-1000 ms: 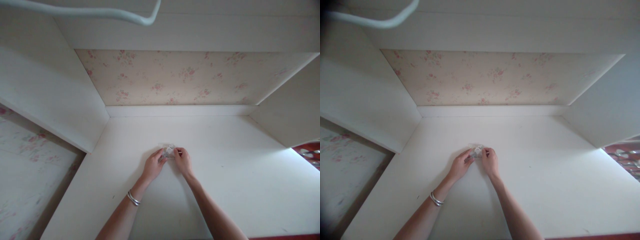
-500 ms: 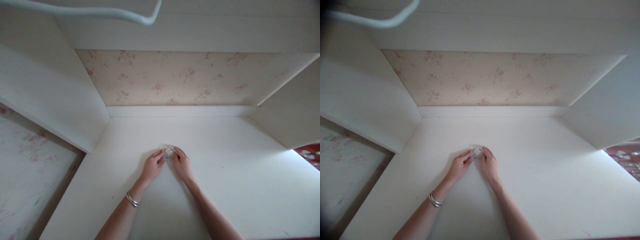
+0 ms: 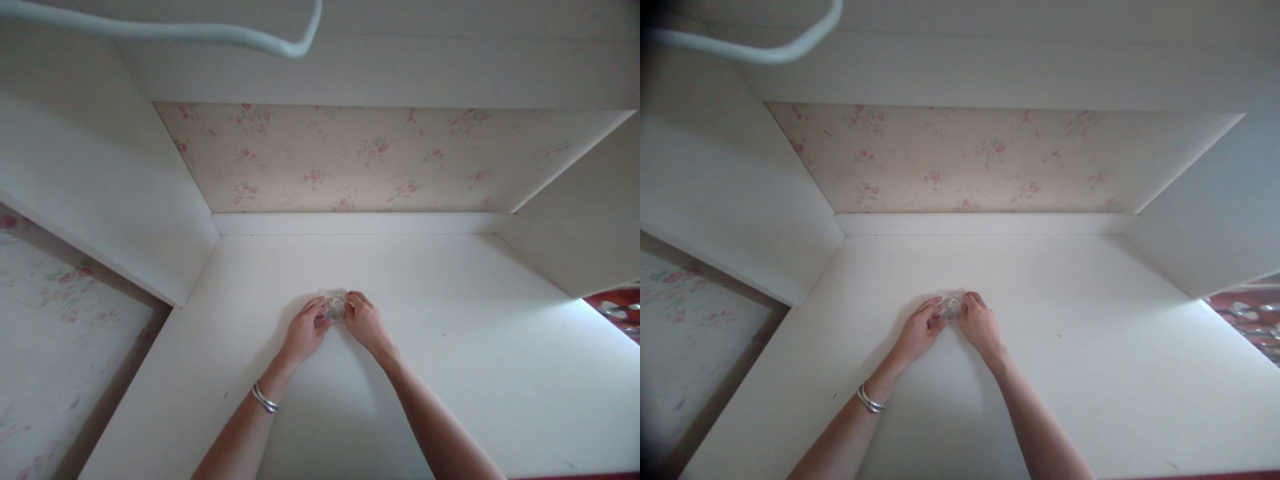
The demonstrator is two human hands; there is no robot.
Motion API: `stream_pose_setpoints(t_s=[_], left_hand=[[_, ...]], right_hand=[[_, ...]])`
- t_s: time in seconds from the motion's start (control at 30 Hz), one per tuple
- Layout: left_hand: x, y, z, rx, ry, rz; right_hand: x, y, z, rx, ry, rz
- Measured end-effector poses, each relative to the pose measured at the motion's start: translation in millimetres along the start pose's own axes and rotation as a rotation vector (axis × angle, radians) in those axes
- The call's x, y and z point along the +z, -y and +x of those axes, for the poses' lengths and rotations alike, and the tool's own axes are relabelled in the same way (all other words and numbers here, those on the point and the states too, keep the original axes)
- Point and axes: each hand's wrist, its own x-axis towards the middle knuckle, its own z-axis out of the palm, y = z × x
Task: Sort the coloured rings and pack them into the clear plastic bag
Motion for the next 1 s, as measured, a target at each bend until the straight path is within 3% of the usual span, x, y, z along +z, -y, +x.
stream_pose_setpoints(t_s=[0.27,0.5,0.83,1.0], left_hand=[[-4.5,-8,-5,0.011,0.06,-0.032],[-6.8,-5,-4,0.027,0.12,-0.078],[-2.6,-2,-3,-0.009,0.107,-0.072],[0.9,-1,-9,-0.031,0.085,0.002]], right_hand=[[-6,-11,-8,0.005,0.106,0.134],[-22,-19,-15,-0.084,0.359,0.294],[-25,-20,-14,-0.047,0.366,0.291],[-16,-11,-31,0.055,0.217,0.183]])
